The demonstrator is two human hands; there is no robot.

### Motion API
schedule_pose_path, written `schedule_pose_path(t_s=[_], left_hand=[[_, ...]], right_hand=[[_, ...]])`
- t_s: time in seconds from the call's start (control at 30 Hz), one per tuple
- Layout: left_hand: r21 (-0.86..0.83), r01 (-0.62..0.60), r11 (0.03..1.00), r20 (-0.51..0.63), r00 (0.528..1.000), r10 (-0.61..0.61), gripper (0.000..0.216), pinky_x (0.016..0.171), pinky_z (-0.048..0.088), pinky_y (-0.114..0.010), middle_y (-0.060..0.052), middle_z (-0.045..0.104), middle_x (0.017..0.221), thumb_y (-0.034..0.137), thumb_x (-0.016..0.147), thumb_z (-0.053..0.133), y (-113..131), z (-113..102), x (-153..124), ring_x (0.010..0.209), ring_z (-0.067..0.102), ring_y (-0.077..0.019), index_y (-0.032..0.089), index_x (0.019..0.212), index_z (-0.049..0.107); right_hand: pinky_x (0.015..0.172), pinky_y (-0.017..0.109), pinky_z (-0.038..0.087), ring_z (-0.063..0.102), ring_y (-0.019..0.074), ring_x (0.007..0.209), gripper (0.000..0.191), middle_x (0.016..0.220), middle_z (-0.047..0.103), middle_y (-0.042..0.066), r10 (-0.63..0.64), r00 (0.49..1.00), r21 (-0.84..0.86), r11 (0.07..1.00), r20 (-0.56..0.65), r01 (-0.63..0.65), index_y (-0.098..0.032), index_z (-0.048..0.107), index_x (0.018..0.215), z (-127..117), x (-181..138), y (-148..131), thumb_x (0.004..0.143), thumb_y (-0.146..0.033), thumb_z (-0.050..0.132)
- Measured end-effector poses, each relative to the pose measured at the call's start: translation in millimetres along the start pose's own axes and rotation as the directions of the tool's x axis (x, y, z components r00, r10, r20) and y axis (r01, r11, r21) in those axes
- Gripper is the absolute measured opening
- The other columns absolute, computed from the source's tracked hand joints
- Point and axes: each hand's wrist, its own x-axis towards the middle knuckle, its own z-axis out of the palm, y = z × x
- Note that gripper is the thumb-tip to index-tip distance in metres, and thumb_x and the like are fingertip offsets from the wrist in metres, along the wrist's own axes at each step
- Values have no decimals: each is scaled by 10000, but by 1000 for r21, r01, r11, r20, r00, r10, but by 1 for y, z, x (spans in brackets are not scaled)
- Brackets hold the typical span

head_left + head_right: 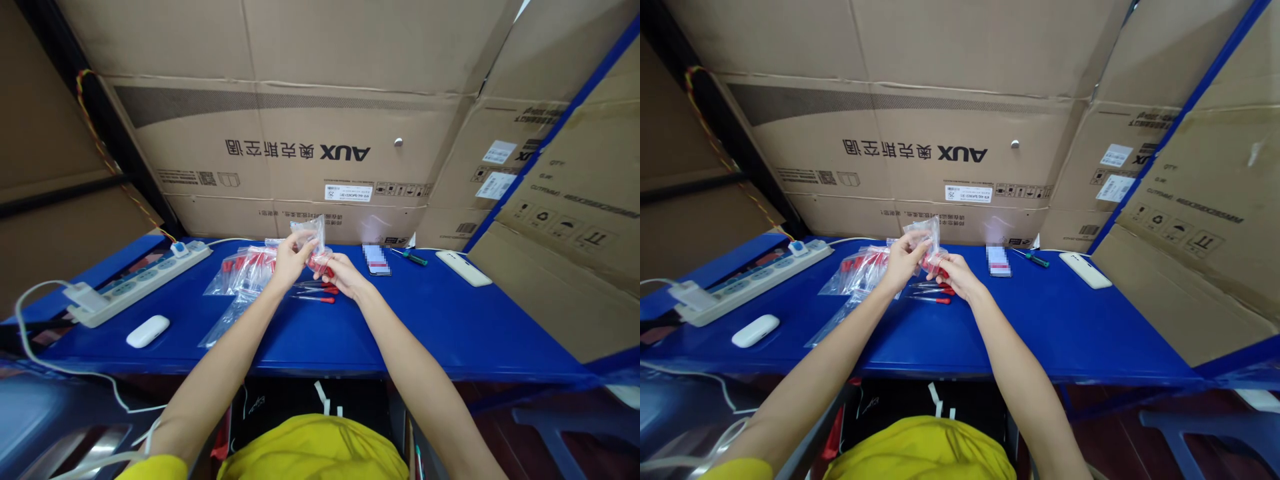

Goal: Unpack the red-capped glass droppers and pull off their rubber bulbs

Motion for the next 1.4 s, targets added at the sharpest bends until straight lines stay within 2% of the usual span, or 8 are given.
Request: schedule_pose_path(t_s=[0.23, 0.53, 0.87, 1.1, 1.17, 1.27, 1.33, 1.4], left_hand=[[150, -126, 981, 60, 991, 118, 323, 531, 400, -230, -8, 718, 747, 357, 830, 804, -7, -3, 1, 530, 505, -100, 192, 1108, 824], [221, -213, 952, 15, 977, 215, 267, 524, 380, -246, -14, 696, 711, 367, 881, 751, -10, -3, 0, 515, 486, -104, 199, 1066, 848], [46, -11, 999, -16, 1000, 12, 411, 437, 268, -217, 40, 554, 541, 432, 799, 833, -6, -8, 5, 430, 355, -75, 187, 1128, 826], [57, -32, 998, -273, 961, 46, 386, 525, 403, -230, -21, 743, 843, 450, 817, 811, -10, -16, 11, 555, 512, -101, 175, 1088, 801], [62, -53, 997, -393, 917, 74, 362, 583, 448, -234, -23, 739, 860, 442, 861, 770, -16, -22, 15, 614, 558, -119, 180, 1110, 782], [60, -97, 994, -548, 828, 114, 346, 728, 513, -252, -43, 733, 912, 449, 906, 725, -27, -32, 20, 782, 641, -159, 176, 1117, 748], [54, -108, 993, -610, 784, 119, 368, 799, 525, -265, -51, 722, 928, 481, 917, 711, -33, -37, 22, 863, 658, -173, 169, 1110, 726], [40, -100, 994, -628, 772, 103, 425, 807, 522, -264, -45, 708, 913, 529, 913, 709, -38, -39, 24, 860, 650, -167, 158, 1121, 707]], right_hand=[[459, 197, 447, 664, 128, 601, 367, 760, 742, 53, -13, 1000, -11, 1000, -6, 13, -150, 729, 820, 5, -1, 1, 642, -391, 940], [431, 193, 429, 616, 117, 517, 298, 648, 722, 49, -40, 998, -93, 995, -49, 35, -150, 733, 808, 3, -2, 1, 710, -403, 856], [401, 175, 401, 667, 123, 549, 347, 725, 736, 39, -68, 988, -4, 998, -137, 68, -158, 698, 831, 5, -1, -6, 671, -382, 909], [442, 204, 435, 647, 122, 550, 295, 850, 776, 70, 66, 996, -224, 973, 56, -52, -182, 651, 863, -10, -9, -15, 800, -425, 807], [463, 217, 417, 599, 114, 528, 241, 805, 759, 43, -17, 999, -438, 898, 43, 34, -195, 652, 833, -18, -9, -18, 856, -416, 747], [600, 241, 447, 624, 148, 641, 125, 757, 736, 16, -209, 978, -816, 565, -2, 119, -214, 687, 812, -31, -9, -19, 876, -315, 723], [681, 259, 443, 654, 178, 737, 63, 777, 744, 18, -243, 970, -937, 337, 4, 89, -229, 713, 819, -38, -8, -18, 866, -264, 737], [706, 267, 426, 668, 195, 789, 25, 818, 761, 27, -212, 977, -975, 217, 9, 56, -242, 734, 837, -42, -7, -16, 859, -241, 745]])
